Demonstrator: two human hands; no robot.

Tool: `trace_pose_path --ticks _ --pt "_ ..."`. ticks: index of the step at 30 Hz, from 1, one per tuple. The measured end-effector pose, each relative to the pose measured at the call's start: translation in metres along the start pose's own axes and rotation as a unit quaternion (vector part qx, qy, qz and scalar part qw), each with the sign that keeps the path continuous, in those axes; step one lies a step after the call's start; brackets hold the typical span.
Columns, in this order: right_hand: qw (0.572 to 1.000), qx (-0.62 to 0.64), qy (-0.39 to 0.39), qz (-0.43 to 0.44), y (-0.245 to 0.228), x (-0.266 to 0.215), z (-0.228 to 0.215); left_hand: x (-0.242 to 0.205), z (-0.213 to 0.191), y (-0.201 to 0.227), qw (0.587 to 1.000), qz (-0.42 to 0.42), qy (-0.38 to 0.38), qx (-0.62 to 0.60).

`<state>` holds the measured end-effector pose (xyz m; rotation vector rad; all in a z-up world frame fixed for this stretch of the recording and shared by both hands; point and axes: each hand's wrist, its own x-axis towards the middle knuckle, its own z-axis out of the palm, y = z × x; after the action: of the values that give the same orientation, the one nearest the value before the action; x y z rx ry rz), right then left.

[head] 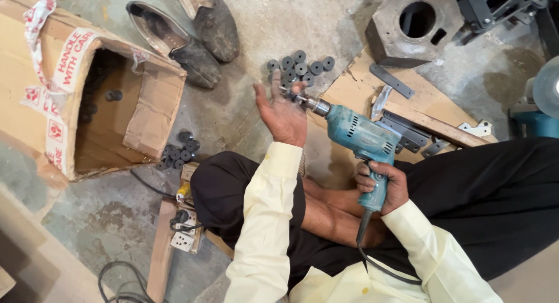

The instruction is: Using a hand-held power drill to ream out or enlarge holes in small cylindrical metal components.

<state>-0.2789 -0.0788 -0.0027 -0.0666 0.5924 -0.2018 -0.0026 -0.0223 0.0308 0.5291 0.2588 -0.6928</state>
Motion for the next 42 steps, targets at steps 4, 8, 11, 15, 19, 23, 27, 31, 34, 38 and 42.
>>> trace_pose_path --ticks 4,8,11,15,19,23,27,31,34,38,42 --pt "1.000 -0.006 0.001 -0.012 0.000 0.002 -0.001 -0.004 0.002 -0.009 1.000 0.003 0.001 0.008" --pt "1.000 0.003 0.003 -0.007 -0.001 0.001 0.007 -0.007 0.008 -0.007 1.000 -0.024 -0.006 0.005" --pt "1.000 -0.007 0.015 -0.008 -0.001 0.001 0.010 -0.007 0.007 -0.007 1.000 -0.024 -0.014 0.009" --pt "0.999 -0.022 0.030 -0.021 -0.001 0.001 0.014 -0.008 0.007 -0.008 0.998 -0.033 -0.020 0.045" --pt "1.000 -0.002 0.007 -0.013 -0.002 0.001 0.005 -0.005 0.005 -0.007 0.998 -0.031 -0.030 0.042" --pt "1.000 0.021 0.001 0.003 -0.001 0.002 0.006 -0.004 0.006 -0.003 0.999 -0.023 -0.027 0.033" --pt "1.000 0.002 -0.002 -0.013 -0.002 0.002 0.012 0.000 -0.005 -0.016 1.000 -0.004 -0.026 0.001" --pt "1.000 0.008 -0.008 -0.013 -0.002 -0.002 0.010 0.006 -0.003 0.002 0.999 0.001 -0.036 0.000" --pt "1.000 0.003 -0.005 0.003 -0.002 -0.002 0.004 0.015 -0.012 0.019 0.998 0.028 -0.059 -0.009" --pt "0.999 0.010 -0.035 0.011 -0.002 -0.002 0.000 0.027 -0.028 0.038 0.996 0.068 -0.038 -0.030" --pt "0.999 0.022 -0.042 -0.010 -0.003 -0.005 -0.001 0.022 -0.022 0.054 0.989 0.098 -0.074 -0.085"
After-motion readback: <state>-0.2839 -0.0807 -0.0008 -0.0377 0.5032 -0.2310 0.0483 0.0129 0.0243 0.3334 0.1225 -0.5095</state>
